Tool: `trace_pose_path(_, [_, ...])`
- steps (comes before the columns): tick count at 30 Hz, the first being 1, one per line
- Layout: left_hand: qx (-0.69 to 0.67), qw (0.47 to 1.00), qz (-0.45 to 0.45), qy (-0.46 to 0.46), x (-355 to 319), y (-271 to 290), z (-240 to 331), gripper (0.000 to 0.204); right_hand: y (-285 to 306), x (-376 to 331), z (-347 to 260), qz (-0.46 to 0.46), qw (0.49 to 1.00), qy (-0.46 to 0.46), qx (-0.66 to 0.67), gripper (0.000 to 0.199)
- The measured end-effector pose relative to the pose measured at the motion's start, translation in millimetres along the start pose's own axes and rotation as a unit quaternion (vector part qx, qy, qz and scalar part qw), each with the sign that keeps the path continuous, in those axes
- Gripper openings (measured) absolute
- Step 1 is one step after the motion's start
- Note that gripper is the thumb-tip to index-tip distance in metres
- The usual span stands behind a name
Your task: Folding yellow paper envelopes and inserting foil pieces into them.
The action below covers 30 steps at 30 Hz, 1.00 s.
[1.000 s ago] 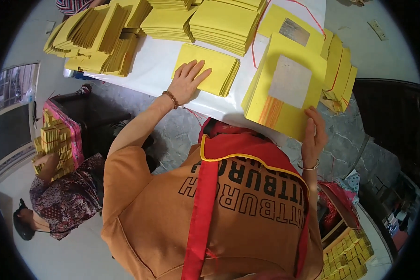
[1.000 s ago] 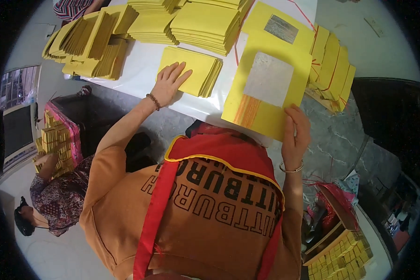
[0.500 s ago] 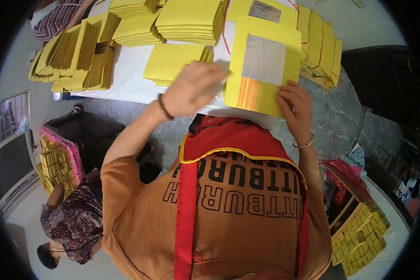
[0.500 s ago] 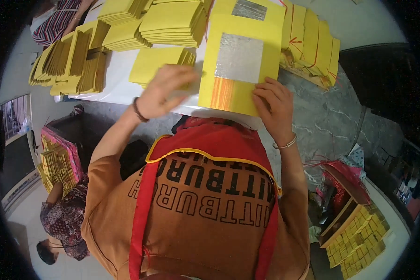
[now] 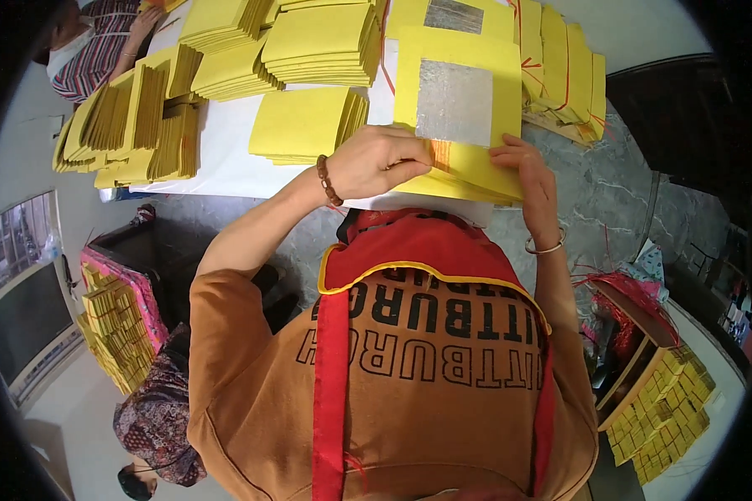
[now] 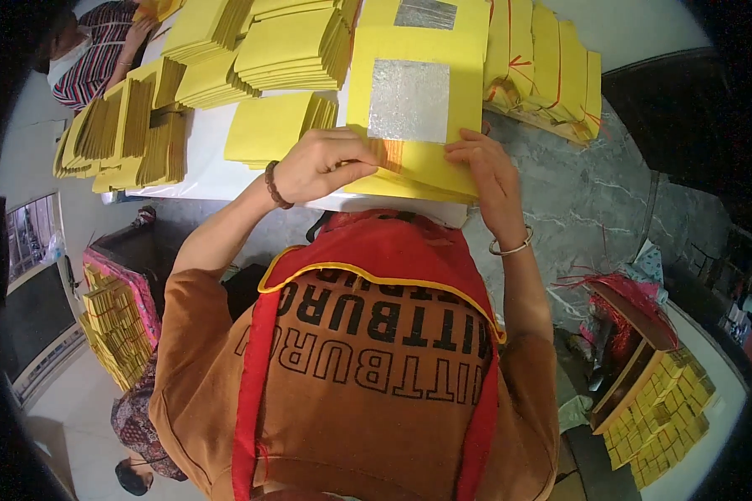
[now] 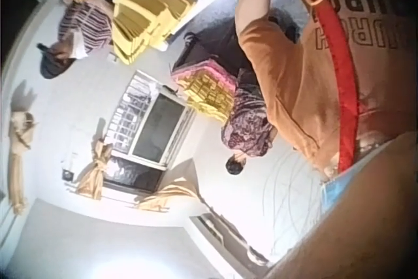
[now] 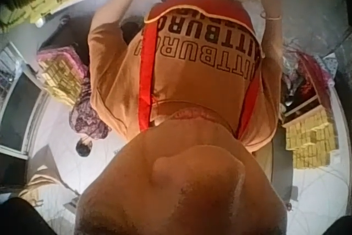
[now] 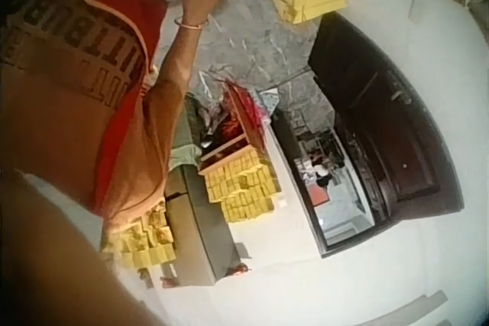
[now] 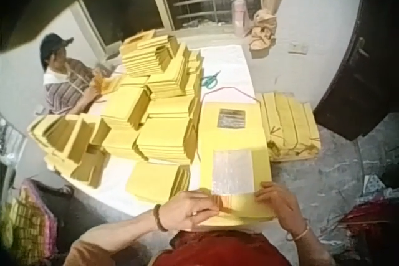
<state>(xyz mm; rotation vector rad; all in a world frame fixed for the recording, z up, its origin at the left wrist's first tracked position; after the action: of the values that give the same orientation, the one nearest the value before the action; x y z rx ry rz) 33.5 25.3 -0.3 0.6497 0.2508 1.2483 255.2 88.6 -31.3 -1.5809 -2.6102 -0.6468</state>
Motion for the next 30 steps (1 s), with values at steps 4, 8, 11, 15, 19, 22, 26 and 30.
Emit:
trace_pose_path(4, [-0.034,0.998,-0.009,0.054,1,0,-5,0.01,-2,0,2,0.011,0.999,-0.023,0.043,0.04])
trace_pose_path(8, [-0.07,0.992,-0.006,0.103,1,0,-11,0.011,-2,-1,2,0.015,0.998,-0.031,0.054,0.041])
trace_pose_path(11, [-0.088,0.989,-0.012,0.122,1,0,-16,0.01,-1,-1,3,0.017,0.999,-0.027,0.04,0.044])
trace_pose_path(15, [-0.095,0.984,-0.024,0.146,2,1,-15,0.01,-1,-1,5,0.003,0.999,-0.015,0.03,0.049])
trace_pose_path(19, [-0.114,0.979,-0.022,0.165,1,0,-19,0.01,2,-2,11,0.004,0.999,-0.007,0.043,0.057])
trace_pose_path(22, [-0.131,0.977,-0.02,0.167,1,-1,-22,0.01,4,0,11,0.0,0.998,0.043,0.049,0.046])
trace_pose_path(26, [-0.145,0.972,-0.024,0.183,-1,1,-23,0.014,1,3,1,-0.025,0.992,0.085,-0.088,0.029])
trace_pose_path(30, [-0.101,0.995,0.012,0.003,1,20,-4,0.036,0,1,19,0.012,0.998,0.054,-0.032,0.02])
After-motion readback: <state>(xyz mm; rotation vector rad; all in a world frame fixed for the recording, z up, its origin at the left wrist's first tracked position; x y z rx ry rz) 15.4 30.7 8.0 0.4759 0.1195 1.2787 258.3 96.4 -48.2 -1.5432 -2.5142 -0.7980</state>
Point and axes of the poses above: each hand's wrist, its own x-axis towards the middle knuckle, its own y-axis out of the back of the hand, z = x × y, the point moved 4 cm from there along x, towards the middle knuckle, and after that the axes turned 7 degrees about z, right-handed, at the moved point
